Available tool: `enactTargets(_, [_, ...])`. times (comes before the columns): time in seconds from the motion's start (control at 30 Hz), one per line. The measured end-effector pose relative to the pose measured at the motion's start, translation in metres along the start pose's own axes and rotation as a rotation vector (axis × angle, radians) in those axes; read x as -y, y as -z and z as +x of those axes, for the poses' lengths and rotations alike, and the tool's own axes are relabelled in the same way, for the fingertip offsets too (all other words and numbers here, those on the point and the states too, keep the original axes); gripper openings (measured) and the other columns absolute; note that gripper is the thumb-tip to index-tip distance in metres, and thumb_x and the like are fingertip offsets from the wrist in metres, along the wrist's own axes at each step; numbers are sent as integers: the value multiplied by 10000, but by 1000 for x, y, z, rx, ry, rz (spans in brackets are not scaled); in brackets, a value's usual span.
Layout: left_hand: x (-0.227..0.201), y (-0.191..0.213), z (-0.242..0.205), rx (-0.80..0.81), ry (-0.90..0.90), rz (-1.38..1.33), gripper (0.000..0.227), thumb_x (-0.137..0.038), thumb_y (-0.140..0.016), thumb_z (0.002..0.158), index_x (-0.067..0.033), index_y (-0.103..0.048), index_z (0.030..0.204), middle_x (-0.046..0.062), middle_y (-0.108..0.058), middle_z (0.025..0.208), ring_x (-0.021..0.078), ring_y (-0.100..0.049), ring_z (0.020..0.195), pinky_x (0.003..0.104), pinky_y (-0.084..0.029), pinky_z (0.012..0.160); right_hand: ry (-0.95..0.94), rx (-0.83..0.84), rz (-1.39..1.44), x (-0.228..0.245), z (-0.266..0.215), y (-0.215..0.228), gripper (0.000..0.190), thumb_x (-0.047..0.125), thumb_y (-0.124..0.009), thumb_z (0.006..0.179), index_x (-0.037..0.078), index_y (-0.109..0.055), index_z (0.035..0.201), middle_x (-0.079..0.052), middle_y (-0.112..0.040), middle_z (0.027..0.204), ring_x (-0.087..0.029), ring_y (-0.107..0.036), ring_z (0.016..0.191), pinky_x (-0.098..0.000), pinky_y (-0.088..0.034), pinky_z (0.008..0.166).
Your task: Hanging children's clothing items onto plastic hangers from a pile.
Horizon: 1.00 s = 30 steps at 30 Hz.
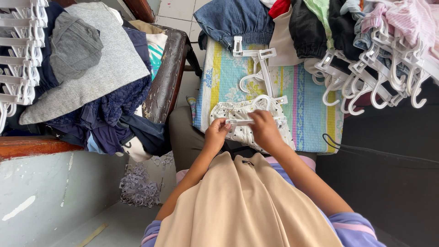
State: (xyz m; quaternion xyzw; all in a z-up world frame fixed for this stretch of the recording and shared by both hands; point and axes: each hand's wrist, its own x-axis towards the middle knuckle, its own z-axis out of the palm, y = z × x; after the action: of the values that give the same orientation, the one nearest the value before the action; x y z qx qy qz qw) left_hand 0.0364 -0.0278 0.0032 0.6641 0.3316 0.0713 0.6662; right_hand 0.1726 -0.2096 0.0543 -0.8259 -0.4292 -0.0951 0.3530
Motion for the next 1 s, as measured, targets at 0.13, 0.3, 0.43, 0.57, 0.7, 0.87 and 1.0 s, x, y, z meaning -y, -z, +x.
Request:
enactTargets(0.13, [-37,-4,-3,-32,-95,148,230,-255,-753,956,-177,-733,1171,36,-783,970,166,-758,890,314,-598,786,136,273,-11,8,16,-33,322,207,-708,944,91,-674,1242,-121,-650,1032,-343,-665,982,-428,-537,865])
enactTargets(0.3, [-62,17,0,-46,-313,356,409,-333,-676,1008,-59,-628,1309,196,-681,1192,370,-674,1145,504,-528,991,19,404,66,7,55,-31,281,229,-759,917,111,-724,1170,-125,-692,1003,-365,-724,905,-440,-596,753])
enactTargets(0.43, [-42,24,33,-87,-275,602,515,-289,-685,994,-39,-526,1416,190,-593,1289,392,-562,1262,523,-427,1070,-22,444,-38,9,91,-22,234,180,-759,921,147,-751,1152,-110,-680,1012,-370,-730,881,-466,-595,724])
enactTargets(0.57, [-35,15,61,-107,-263,823,487,-232,-774,896,-124,-608,1341,96,-655,1136,346,-638,1107,483,-539,915,-4,462,-119,11,112,-29,231,174,-768,899,173,-771,1130,-83,-685,952,-336,-728,859,-444,-584,699])
enactTargets(0.7, [-13,14,73,-125,-315,864,300,-262,-759,891,-200,-678,1173,13,-662,990,287,-670,997,448,-541,846,-4,469,-145,2,115,-43,207,178,-766,899,164,-778,1105,-77,-698,950,-333,-729,866,-444,-586,709])
enactTargets(0.87, [-5,19,69,-206,-606,974,217,-188,-761,873,-178,-690,1078,13,-617,823,246,-663,783,388,-526,705,29,443,-172,7,124,-44,154,192,-756,907,169,-789,1056,-63,-712,912,-310,-731,868,-418,-582,715])
enactTargets(1.0, [-6,25,72,-213,-796,1051,352,-151,-792,852,-178,-680,1184,55,-619,774,246,-646,720,379,-510,667,45,402,-190,4,127,-45,140,229,-751,917,179,-784,1043,-49,-707,899,-298,-731,852,-422,-576,704])
